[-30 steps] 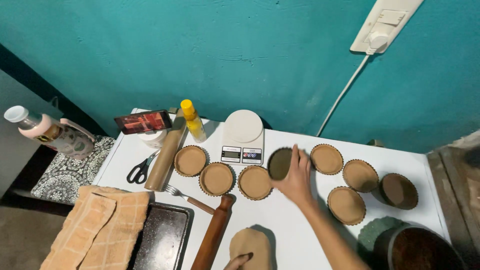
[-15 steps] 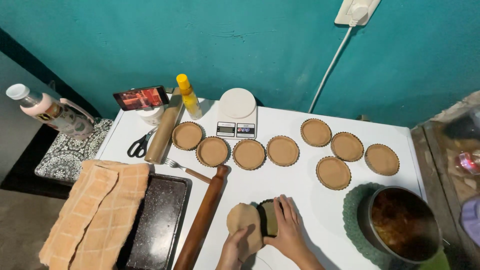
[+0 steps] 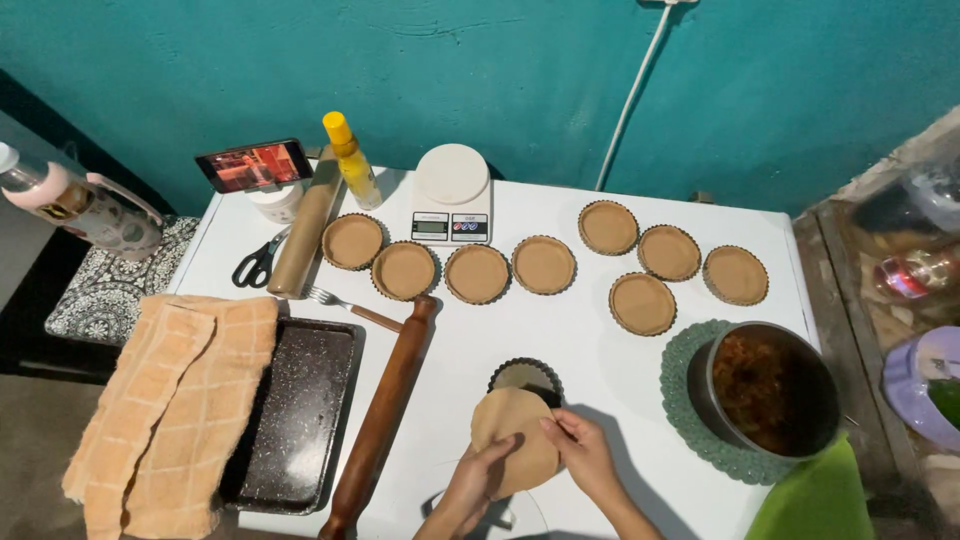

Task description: Rolling out dough and lining tart molds with it.

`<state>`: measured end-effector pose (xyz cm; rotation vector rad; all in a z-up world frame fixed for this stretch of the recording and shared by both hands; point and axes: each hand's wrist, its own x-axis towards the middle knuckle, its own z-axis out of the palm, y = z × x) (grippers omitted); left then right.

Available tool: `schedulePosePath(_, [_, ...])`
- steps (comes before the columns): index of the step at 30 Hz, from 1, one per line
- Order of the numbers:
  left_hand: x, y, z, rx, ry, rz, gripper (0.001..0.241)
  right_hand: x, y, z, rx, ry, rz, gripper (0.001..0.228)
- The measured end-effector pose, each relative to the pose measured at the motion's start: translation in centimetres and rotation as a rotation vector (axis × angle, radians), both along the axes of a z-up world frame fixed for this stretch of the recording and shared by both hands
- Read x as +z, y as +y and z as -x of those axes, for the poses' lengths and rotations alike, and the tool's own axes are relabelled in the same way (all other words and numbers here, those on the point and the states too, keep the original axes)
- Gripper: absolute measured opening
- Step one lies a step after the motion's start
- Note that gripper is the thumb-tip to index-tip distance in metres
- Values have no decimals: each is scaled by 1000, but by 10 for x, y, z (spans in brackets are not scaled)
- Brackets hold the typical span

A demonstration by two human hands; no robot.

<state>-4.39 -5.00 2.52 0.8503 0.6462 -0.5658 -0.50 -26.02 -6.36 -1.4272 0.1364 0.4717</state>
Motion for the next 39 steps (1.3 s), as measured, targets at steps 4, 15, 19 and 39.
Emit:
schedulePosePath(4, [-40,9,-4,-28,-218,-164,50,36,11,0,-92,-178,49,26])
schedulePosePath(15, [-64,15,-64,3,-517,-286,59,46,15,-43,-204,-283,592,24])
schedulePosePath(19, [-67,14,-79,-14,-448,-495,54,48,18,-59,-274,-577,669,23])
schedulePosePath(39, [-13,12,-74,56,-292,-722,35,79,33,-51,-257,-570,784,18])
